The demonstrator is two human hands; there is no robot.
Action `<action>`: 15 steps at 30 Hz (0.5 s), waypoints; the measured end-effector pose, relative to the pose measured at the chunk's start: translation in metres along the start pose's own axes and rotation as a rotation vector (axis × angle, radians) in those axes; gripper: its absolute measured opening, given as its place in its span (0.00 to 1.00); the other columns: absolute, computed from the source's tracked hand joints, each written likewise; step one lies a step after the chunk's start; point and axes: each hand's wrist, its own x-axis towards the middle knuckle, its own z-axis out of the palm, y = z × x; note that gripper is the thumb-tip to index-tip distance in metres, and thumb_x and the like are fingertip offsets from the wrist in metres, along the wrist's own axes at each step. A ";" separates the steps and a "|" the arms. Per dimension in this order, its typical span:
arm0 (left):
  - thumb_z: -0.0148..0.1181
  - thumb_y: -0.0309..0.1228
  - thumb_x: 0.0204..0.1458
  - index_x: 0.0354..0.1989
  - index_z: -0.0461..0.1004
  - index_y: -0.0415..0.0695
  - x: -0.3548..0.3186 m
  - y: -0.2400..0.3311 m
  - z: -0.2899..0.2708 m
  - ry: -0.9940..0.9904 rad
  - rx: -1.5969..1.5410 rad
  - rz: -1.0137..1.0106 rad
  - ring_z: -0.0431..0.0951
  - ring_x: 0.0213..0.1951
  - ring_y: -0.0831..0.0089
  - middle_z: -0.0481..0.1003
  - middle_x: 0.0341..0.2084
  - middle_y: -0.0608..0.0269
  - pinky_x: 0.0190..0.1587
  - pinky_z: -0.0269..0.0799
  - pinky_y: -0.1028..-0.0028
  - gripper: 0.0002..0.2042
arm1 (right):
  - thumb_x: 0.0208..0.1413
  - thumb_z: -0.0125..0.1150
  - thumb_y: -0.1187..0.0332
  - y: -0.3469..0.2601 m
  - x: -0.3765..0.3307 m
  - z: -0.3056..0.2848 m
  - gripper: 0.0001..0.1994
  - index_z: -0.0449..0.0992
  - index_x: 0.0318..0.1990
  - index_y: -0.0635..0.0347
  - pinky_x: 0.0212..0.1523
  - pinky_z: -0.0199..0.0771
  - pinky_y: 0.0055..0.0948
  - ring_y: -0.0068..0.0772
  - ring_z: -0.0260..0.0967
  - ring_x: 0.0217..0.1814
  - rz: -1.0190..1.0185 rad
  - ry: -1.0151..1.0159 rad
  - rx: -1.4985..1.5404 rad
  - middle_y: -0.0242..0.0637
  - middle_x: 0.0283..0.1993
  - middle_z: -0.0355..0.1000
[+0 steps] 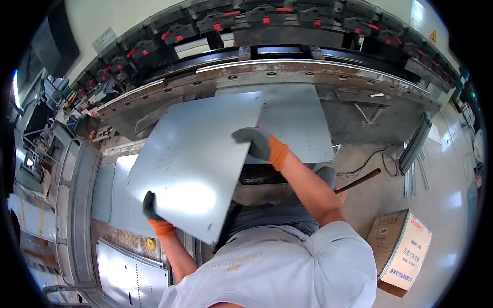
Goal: The person measures a metal sheet with a tape measure, then repeatedly picks up perforated metal sheets from a nearby stack and places them onto a larger stack on the machine bed. The person adjusts the sheets to align them and continues stacking until the end of the clip.
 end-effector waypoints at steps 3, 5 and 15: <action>0.60 0.28 0.58 0.50 0.76 0.32 -0.008 0.011 0.067 -0.098 -0.540 -0.298 0.79 0.47 0.64 0.79 0.46 0.52 0.53 0.76 0.65 0.15 | 0.59 0.62 0.70 -0.027 -0.043 -0.075 0.13 0.79 0.51 0.58 0.57 0.77 0.35 0.31 0.76 0.54 0.011 0.079 0.143 0.36 0.48 0.78; 0.59 0.30 0.58 0.45 0.77 0.37 -0.023 0.064 0.121 -0.110 -0.891 -0.579 0.79 0.42 0.65 0.78 0.39 0.60 0.49 0.76 0.66 0.11 | 0.57 0.63 0.66 -0.067 -0.075 -0.059 0.13 0.79 0.47 0.62 0.54 0.78 0.36 0.35 0.78 0.47 0.029 0.206 0.173 0.39 0.45 0.79; 0.49 0.28 0.65 0.66 0.61 0.33 -0.106 0.106 0.247 -0.614 -1.044 -1.057 0.73 0.60 0.46 0.71 0.59 0.43 0.66 0.70 0.47 0.22 | 0.59 0.67 0.61 -0.110 -0.130 -0.293 0.18 0.81 0.53 0.59 0.49 0.80 0.34 0.38 0.79 0.47 -0.038 0.642 -1.325 0.41 0.44 0.81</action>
